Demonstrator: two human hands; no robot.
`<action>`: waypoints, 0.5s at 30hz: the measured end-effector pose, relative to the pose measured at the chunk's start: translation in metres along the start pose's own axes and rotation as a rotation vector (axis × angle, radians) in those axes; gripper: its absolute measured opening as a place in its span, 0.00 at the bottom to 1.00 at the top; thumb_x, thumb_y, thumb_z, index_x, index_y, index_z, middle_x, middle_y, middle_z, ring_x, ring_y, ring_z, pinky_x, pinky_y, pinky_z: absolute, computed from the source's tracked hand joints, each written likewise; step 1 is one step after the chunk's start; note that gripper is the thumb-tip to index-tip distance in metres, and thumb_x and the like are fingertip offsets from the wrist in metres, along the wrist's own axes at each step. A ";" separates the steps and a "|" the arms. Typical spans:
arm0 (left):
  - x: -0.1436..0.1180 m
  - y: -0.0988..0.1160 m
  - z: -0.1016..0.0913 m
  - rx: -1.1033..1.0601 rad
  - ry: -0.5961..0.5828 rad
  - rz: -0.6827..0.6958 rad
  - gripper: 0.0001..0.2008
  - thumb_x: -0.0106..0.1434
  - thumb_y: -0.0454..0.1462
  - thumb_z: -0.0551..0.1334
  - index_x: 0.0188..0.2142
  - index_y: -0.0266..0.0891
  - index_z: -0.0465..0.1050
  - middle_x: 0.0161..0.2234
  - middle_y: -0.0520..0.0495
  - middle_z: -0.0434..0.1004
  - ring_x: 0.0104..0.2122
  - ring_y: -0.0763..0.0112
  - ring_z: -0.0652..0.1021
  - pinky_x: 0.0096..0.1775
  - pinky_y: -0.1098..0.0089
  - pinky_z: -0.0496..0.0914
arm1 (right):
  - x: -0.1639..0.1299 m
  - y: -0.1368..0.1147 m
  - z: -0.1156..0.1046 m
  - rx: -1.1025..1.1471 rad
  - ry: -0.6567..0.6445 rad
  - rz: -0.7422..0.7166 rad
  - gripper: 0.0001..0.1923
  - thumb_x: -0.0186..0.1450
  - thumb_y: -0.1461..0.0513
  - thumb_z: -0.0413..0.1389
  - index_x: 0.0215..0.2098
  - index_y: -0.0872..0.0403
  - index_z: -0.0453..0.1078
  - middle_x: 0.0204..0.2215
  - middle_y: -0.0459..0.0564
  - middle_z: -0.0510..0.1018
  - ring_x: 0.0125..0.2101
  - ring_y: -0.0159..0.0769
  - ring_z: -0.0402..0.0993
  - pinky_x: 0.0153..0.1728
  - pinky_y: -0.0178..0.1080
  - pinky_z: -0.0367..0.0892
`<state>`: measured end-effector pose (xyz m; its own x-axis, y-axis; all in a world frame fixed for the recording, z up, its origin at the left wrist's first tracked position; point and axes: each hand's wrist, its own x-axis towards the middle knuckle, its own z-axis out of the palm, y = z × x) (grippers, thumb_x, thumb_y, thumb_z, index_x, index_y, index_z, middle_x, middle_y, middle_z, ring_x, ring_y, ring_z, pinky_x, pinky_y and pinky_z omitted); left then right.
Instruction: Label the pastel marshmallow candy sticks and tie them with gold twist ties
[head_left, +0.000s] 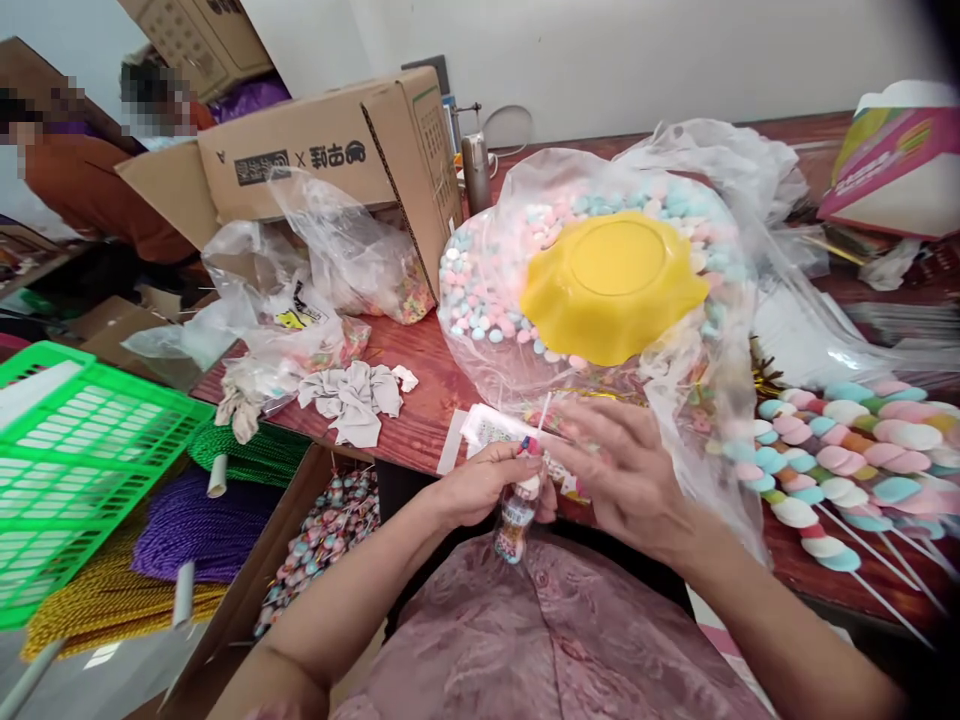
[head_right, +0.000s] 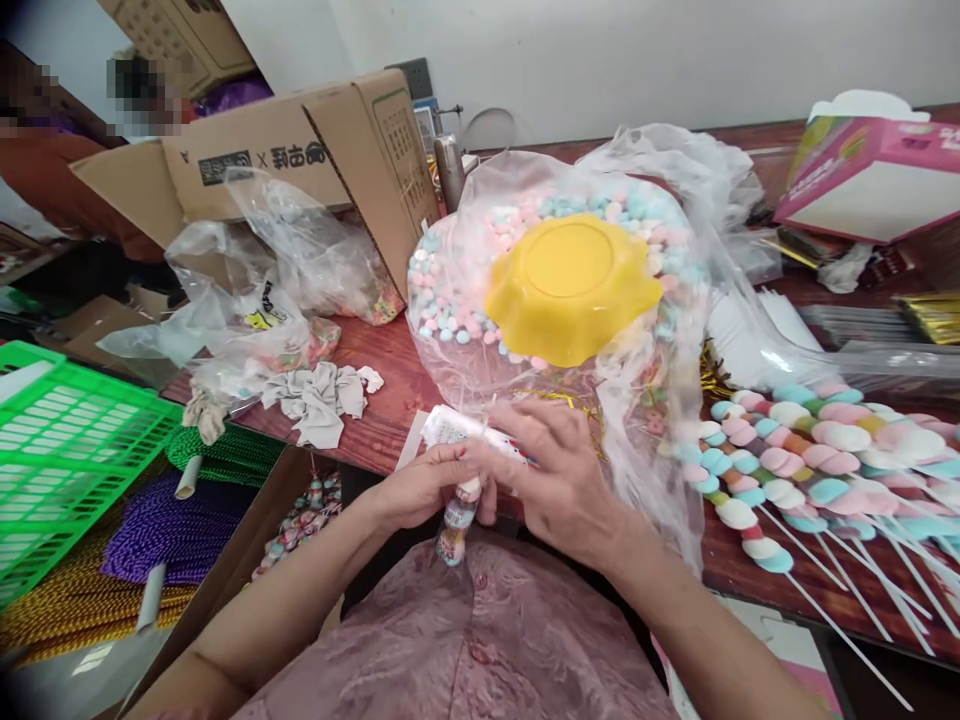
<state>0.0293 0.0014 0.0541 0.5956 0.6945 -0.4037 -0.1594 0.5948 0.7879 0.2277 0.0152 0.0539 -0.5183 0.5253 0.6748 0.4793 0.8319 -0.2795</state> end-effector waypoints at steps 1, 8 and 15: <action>-0.001 0.003 -0.002 0.030 -0.079 -0.061 0.22 0.53 0.52 0.69 0.24 0.33 0.72 0.23 0.46 0.75 0.22 0.72 0.74 0.26 0.73 0.67 | -0.001 -0.001 -0.008 -0.083 -0.111 -0.122 0.21 0.69 0.68 0.49 0.57 0.47 0.68 0.56 0.54 0.73 0.60 0.49 0.61 0.55 0.56 0.56; -0.002 0.004 -0.004 0.293 -0.506 -0.381 0.23 0.50 0.54 0.70 0.28 0.38 0.66 0.20 0.55 0.67 0.18 0.76 0.68 0.19 0.76 0.62 | -0.025 -0.023 -0.020 -0.106 -0.346 -0.297 0.13 0.70 0.70 0.46 0.42 0.59 0.73 0.24 0.46 0.72 0.29 0.35 0.67 0.48 0.52 0.58; -0.014 -0.005 0.009 1.377 -0.150 0.320 0.12 0.70 0.37 0.48 0.36 0.36 0.69 0.35 0.44 0.72 0.35 0.67 0.72 0.40 0.65 0.69 | -0.042 -0.027 -0.011 0.225 -0.497 0.378 0.17 0.72 0.65 0.46 0.26 0.54 0.67 0.22 0.43 0.73 0.25 0.31 0.68 0.34 0.38 0.62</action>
<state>0.0282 -0.0150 0.0600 0.7711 0.6209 -0.1410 0.5285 -0.5005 0.6857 0.2442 -0.0316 0.0409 -0.6342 0.7634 0.1223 0.5606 0.5631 -0.6072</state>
